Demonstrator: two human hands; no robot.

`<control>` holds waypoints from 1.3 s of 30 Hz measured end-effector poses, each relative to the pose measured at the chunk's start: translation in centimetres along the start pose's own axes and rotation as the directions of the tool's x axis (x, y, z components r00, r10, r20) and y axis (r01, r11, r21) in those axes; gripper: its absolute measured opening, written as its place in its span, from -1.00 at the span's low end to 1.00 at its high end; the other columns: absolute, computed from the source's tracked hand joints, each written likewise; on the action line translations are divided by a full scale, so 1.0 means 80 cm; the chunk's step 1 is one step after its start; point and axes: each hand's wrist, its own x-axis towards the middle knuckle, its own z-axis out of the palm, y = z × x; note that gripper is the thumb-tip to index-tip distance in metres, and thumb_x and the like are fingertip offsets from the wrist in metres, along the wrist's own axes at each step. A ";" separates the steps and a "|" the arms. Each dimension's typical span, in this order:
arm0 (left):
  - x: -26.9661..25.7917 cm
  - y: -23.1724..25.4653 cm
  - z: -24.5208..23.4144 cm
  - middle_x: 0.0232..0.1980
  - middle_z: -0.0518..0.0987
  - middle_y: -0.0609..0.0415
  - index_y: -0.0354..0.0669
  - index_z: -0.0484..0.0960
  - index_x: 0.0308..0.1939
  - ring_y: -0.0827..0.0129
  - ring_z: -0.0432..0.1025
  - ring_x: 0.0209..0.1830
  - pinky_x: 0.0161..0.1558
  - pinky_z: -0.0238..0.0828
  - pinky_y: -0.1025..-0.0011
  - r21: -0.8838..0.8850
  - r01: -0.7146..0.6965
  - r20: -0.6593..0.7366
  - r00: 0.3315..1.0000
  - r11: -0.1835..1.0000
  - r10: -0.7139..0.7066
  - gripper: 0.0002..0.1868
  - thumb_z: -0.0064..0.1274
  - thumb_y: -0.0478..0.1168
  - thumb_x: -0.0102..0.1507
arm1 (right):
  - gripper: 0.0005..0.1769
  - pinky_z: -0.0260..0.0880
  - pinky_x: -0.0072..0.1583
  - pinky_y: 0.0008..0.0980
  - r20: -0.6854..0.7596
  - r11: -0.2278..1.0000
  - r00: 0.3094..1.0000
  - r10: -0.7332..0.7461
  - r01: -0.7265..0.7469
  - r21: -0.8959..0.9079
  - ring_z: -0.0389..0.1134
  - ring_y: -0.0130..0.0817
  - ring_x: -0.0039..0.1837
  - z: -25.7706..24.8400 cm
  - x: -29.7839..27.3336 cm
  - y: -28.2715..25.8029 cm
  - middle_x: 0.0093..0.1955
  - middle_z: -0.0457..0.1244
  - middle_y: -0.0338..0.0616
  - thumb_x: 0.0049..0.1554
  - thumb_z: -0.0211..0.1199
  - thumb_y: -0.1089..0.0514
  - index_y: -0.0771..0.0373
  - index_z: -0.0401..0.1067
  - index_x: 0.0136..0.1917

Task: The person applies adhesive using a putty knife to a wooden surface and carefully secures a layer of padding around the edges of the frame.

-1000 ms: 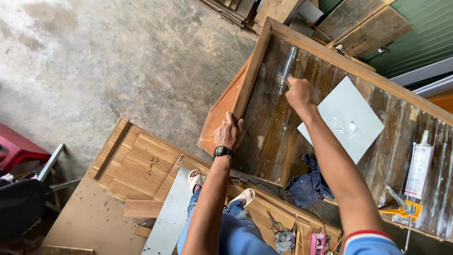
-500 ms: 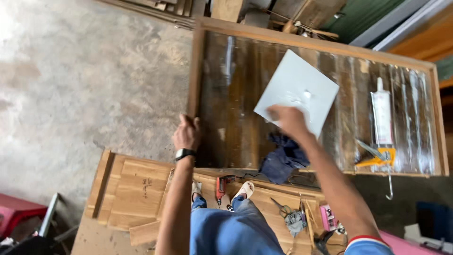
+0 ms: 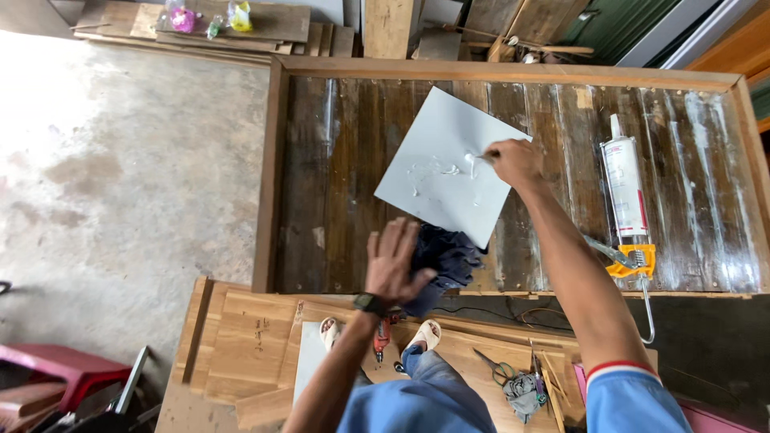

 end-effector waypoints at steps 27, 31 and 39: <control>-0.005 0.062 0.070 0.62 0.13 0.00 0.13 -0.06 0.64 0.08 -0.01 0.62 0.52 -0.38 -0.36 0.146 0.188 0.113 0.972 0.971 -0.205 0.18 0.06 0.41 0.06 | -0.46 0.29 0.32 0.07 0.473 0.669 0.780 -0.410 -0.095 0.737 0.32 0.16 0.33 0.028 0.048 0.069 0.26 0.35 0.34 -0.07 0.41 0.32 0.47 0.54 0.22; -0.013 0.066 0.048 0.59 0.14 -0.15 -0.01 -0.05 0.64 0.01 0.06 0.59 0.51 -0.39 -0.37 -0.006 0.223 0.026 0.974 0.975 -0.223 0.23 0.01 0.47 0.04 | -0.68 0.49 0.13 -0.25 0.330 0.069 0.853 -0.405 -0.331 0.941 0.50 -0.16 0.00 0.074 0.041 0.041 -0.02 0.44 -0.09 -0.08 0.40 0.45 0.24 0.58 -0.04; -0.044 -0.098 -0.065 0.50 0.32 -0.12 -0.01 0.25 0.56 -0.03 0.11 0.57 0.53 -0.25 -0.17 0.073 0.251 -0.283 0.933 0.965 -0.221 -0.05 0.11 0.21 0.14 | -0.63 0.50 -0.25 -0.24 0.262 0.044 0.943 -0.206 -0.259 0.965 0.39 -0.08 -0.20 0.072 0.030 -0.171 -0.15 0.29 -0.02 -0.08 0.55 0.37 0.31 0.51 0.00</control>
